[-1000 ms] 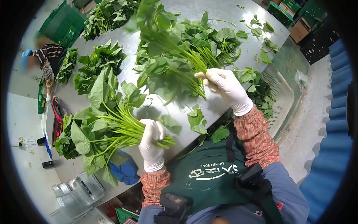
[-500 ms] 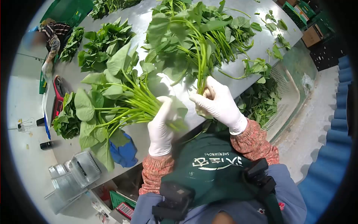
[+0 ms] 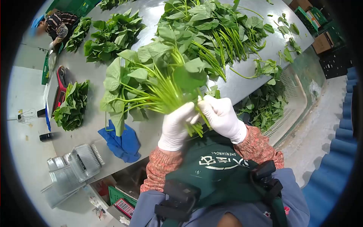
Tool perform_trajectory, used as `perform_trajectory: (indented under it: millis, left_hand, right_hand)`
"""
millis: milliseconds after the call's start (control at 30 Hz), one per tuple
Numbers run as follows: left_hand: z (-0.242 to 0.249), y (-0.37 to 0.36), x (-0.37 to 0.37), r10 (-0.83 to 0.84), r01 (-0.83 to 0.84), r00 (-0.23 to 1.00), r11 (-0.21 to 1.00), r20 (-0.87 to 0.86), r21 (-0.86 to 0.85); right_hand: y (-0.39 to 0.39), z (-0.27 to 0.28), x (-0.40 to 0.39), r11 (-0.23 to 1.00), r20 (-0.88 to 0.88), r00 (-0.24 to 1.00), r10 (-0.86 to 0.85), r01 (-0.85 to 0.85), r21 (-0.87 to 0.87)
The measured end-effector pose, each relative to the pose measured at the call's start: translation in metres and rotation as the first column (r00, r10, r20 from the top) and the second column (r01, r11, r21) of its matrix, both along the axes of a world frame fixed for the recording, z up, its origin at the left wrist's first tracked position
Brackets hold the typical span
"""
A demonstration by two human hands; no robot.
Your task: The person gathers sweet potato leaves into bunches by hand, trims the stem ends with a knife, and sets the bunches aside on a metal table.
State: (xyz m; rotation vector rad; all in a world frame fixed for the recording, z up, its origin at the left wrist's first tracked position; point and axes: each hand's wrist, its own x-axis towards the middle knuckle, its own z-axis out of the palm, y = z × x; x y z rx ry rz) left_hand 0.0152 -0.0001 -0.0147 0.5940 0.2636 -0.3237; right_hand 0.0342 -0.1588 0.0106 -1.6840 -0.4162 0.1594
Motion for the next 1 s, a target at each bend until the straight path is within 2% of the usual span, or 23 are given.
perform_trajectory:
  millis: [100,133,233,267,333,367,400,433,500,533,567,600,633,700,767,800,900,967,1000]
  left_hand:
    - [0.011,-0.011,-0.004,0.048,-0.054,0.998,0.981,0.037,0.186]
    - [0.009,-0.011,-0.002,0.014,-0.026,0.998,0.977,0.058,0.213]
    - [0.022,-0.020,0.001,0.122,-0.113,0.992,0.959,-0.020,0.260]
    - [0.017,-0.015,0.001,0.129,-0.138,0.990,0.949,0.050,0.283]
    - [0.019,-0.010,0.004,0.208,-0.215,0.977,0.928,0.056,0.304]
    - [0.021,-0.010,0.004,0.248,-0.253,0.967,0.915,0.058,0.316]
    - [0.033,-0.012,0.002,0.209,-0.206,0.978,0.937,0.019,0.283]
    - [0.031,-0.014,0.002,0.202,-0.186,0.979,0.907,-0.004,0.377]
    - [0.023,-0.019,0.001,0.180,-0.119,0.982,0.825,-0.058,0.553]
    - [0.013,-0.016,0.000,0.086,-0.062,0.996,0.833,-0.019,0.550]
    - [0.011,-0.014,-0.001,0.018,0.004,0.999,0.864,-0.040,0.503]
    - [0.012,-0.012,-0.001,-0.047,0.069,0.997,0.887,-0.058,0.456]
    - [0.007,-0.008,-0.001,-0.098,0.091,0.995,0.859,-0.012,0.503]
    - [-0.003,-0.001,-0.002,-0.195,0.112,0.978,0.795,0.076,0.597]
    - [-0.017,0.005,-0.013,-0.284,-0.118,0.910,0.522,0.302,0.845]
    - [-0.015,-0.004,-0.012,-0.207,-0.051,0.959,0.550,0.195,0.834]
    - [-0.003,-0.005,-0.003,-0.335,-0.022,0.921,0.461,0.197,0.887]
    - [0.017,-0.012,-0.004,-0.267,0.193,0.962,0.808,0.053,0.557]
    - [0.017,-0.010,-0.002,-0.271,0.245,0.962,0.822,-0.024,0.514]
  right_hand:
    - [0.001,-0.013,-0.004,0.993,-0.008,0.994,-0.112,0.112,-0.033]
    - [0.003,-0.015,-0.005,0.988,0.002,0.988,-0.152,0.152,0.000]
    - [-0.001,-0.024,-0.002,0.915,-0.259,0.927,-0.272,0.332,0.228]
    - [-0.014,-0.042,0.009,0.906,0.027,0.906,-0.422,0.420,0.048]
    - [-0.041,-0.047,0.029,0.824,-0.066,0.902,-0.427,0.417,0.384]
    - [-0.051,-0.044,0.032,0.513,-0.360,0.922,-0.139,0.378,0.770]
    - [-0.052,-0.036,0.033,0.576,-0.391,0.892,-0.227,0.447,0.685]
    - [-0.053,-0.030,0.033,0.624,-0.408,0.855,-0.319,0.514,0.588]
    - [-0.037,-0.013,0.023,0.877,-0.255,0.893,-0.371,0.428,0.220]
    - [-0.030,0.001,0.018,0.946,-0.346,0.891,-0.293,0.323,0.030]
    - [-0.022,-0.001,0.016,0.966,-0.380,0.912,-0.155,0.221,0.137]
    - [-0.019,-0.005,0.020,0.996,-0.221,0.972,-0.077,0.084,0.025]
    - [-0.014,-0.004,0.016,0.996,-0.329,0.941,-0.082,0.090,0.009]
    - [-0.010,0.008,0.016,0.995,-0.184,0.981,-0.067,0.053,-0.079]
    - [-0.009,0.006,0.019,0.958,0.046,0.997,-0.064,0.075,-0.276]
    - [-0.010,0.005,0.020,0.923,0.160,0.986,-0.047,0.105,-0.371]
    - [-0.017,0.000,0.021,0.918,0.002,0.999,-0.034,0.032,-0.395]
    - [-0.021,-0.004,0.019,0.942,-0.124,0.991,-0.056,0.011,-0.336]
    - [-0.022,-0.005,0.018,0.957,-0.192,0.979,-0.068,0.010,-0.289]
